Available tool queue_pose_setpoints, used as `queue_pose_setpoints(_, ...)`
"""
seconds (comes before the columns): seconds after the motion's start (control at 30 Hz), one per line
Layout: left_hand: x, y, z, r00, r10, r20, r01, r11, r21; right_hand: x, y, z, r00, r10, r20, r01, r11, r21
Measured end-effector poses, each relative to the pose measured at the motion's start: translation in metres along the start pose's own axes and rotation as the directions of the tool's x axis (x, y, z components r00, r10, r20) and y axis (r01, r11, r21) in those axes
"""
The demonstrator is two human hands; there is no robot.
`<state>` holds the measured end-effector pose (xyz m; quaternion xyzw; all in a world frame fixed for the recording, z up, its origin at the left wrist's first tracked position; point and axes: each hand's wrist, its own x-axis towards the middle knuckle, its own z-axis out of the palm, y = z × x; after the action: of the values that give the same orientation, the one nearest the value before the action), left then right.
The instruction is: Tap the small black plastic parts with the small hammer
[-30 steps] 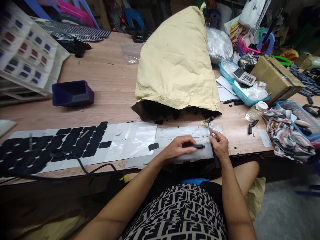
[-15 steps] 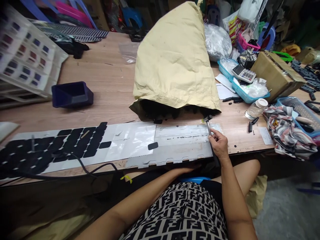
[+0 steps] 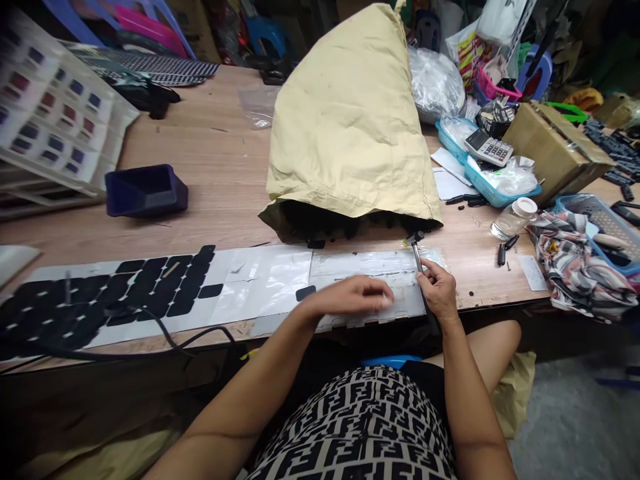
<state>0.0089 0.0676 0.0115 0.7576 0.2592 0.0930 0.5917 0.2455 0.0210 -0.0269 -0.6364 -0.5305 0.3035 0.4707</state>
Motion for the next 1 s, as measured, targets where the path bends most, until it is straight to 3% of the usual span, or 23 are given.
queue_pose_setpoints(0.03, 0.006, -0.004, -0.015, 0.974, -0.063, -0.216, 0.081, 0.994, 0.079, 0.000, 0.000, 0.000, 1.000, -0.004, -0.001, 0.004, 1.000, -0.002)
queue_pose_setpoints(0.07, 0.014, -0.009, -0.029, 0.889, -0.118, -0.442, 0.206, 0.966, 0.156, 0.000, 0.000, 0.000, 1.000, -0.010, -0.001, 0.010, 1.000, -0.005)
queue_pose_setpoints(0.13, 0.029, -0.023, -0.050, 0.615, -0.152, -0.773, 0.480, 0.851, 0.215, 0.001, 0.001, 0.000, 1.000, -0.017, 0.001, 0.017, 1.000, -0.013)
queue_pose_setpoints(0.17, 0.036, -0.029, -0.056, 0.500, -0.145, -0.854, 0.579, 0.789, 0.205, 0.001, 0.001, 0.000, 1.000, -0.016, 0.003, 0.016, 1.000, -0.016)
queue_pose_setpoints(0.2, 0.042, -0.035, -0.060, 0.425, -0.136, -0.895, 0.641, 0.743, 0.192, 0.001, 0.001, 0.000, 1.000, -0.014, 0.006, 0.014, 1.000, -0.018)
queue_pose_setpoints(0.23, 0.046, -0.041, -0.062, 0.387, -0.128, -0.913, 0.675, 0.714, 0.186, 0.001, 0.001, 0.000, 1.000, -0.011, 0.008, 0.011, 1.000, -0.017)
queue_pose_setpoints(0.27, 0.049, -0.045, -0.062, 0.375, -0.123, -0.919, 0.690, 0.699, 0.188, 0.002, 0.001, 0.000, 1.000, -0.010, 0.009, 0.010, 1.000, -0.016)
queue_pose_setpoints(0.53, 0.035, -0.048, -0.052, 0.406, -0.147, -0.902, 0.699, 0.685, 0.203, 0.002, 0.001, 0.000, 1.000, -0.023, 0.003, 0.023, 1.000, -0.018)
queue_pose_setpoints(0.6, 0.027, -0.044, -0.046, 0.436, -0.145, -0.888, 0.664, 0.718, 0.209, 0.001, 0.001, 0.000, 1.000, -0.022, 0.004, 0.022, 1.000, -0.014)
queue_pose_setpoints(0.67, 0.021, -0.039, -0.037, 0.520, -0.121, -0.846, 0.564, 0.792, 0.234, 0.001, 0.001, -0.001, 1.000, -0.026, 0.003, 0.026, 0.999, -0.021)
queue_pose_setpoints(0.77, 0.023, -0.037, -0.018, 0.684, -0.055, -0.728, 0.349, 0.901, 0.259, 0.001, 0.001, -0.001, 0.999, -0.035, -0.002, 0.034, 0.999, -0.041)
queue_pose_setpoints(0.8, 0.025, -0.038, -0.013, 0.710, -0.034, -0.704, 0.304, 0.916, 0.262, 0.001, 0.002, -0.001, 0.999, -0.038, -0.005, 0.037, 0.998, -0.049)
queue_pose_setpoints(1.0, 0.037, -0.047, -0.002, 0.695, 0.033, -0.718, 0.253, 0.924, 0.287, -0.007, -0.004, -0.001, 0.989, -0.140, -0.037, 0.131, 0.975, -0.181)
